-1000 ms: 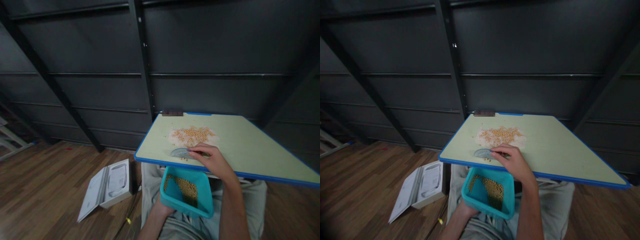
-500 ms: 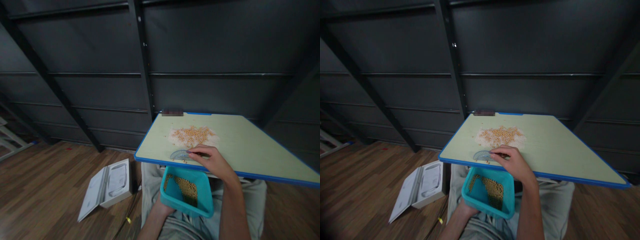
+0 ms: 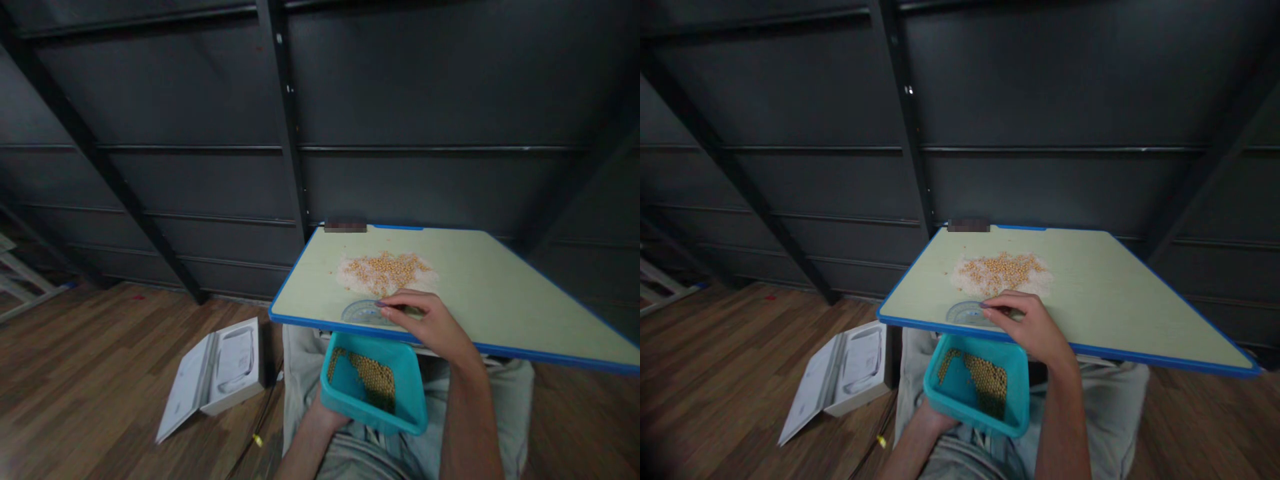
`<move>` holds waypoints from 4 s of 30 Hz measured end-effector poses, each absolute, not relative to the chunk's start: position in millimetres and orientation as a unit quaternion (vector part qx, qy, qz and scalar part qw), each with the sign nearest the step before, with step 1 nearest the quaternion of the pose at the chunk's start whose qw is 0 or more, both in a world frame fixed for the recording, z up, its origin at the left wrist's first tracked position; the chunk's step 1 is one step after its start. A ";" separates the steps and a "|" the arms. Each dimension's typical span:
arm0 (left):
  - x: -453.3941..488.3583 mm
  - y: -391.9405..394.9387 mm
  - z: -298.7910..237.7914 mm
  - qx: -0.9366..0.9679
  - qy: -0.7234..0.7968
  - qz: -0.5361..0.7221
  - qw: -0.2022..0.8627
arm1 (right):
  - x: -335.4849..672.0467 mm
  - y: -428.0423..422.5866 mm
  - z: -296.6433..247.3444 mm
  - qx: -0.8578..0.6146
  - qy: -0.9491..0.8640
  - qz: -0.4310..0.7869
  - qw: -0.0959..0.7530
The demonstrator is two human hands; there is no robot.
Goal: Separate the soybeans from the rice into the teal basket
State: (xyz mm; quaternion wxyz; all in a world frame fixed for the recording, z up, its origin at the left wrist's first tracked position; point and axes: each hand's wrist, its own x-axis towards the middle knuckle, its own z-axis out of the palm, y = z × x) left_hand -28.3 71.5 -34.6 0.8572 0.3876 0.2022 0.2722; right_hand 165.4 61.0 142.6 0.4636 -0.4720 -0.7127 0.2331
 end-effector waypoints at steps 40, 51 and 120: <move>-46.9 79.4 -90.9 0.212 0.164 0.311 0.912 | 188.5 47.7 141.5 -0.539 -0.674 0.262 0.432; -47.1 78.1 -85.6 0.276 0.112 0.314 0.901 | 188.7 66.0 132.1 -0.551 -0.657 0.148 0.493; -39.5 74.3 -64.8 0.313 0.159 0.316 0.882 | 191.4 60.8 134.5 -0.516 -0.666 0.220 0.491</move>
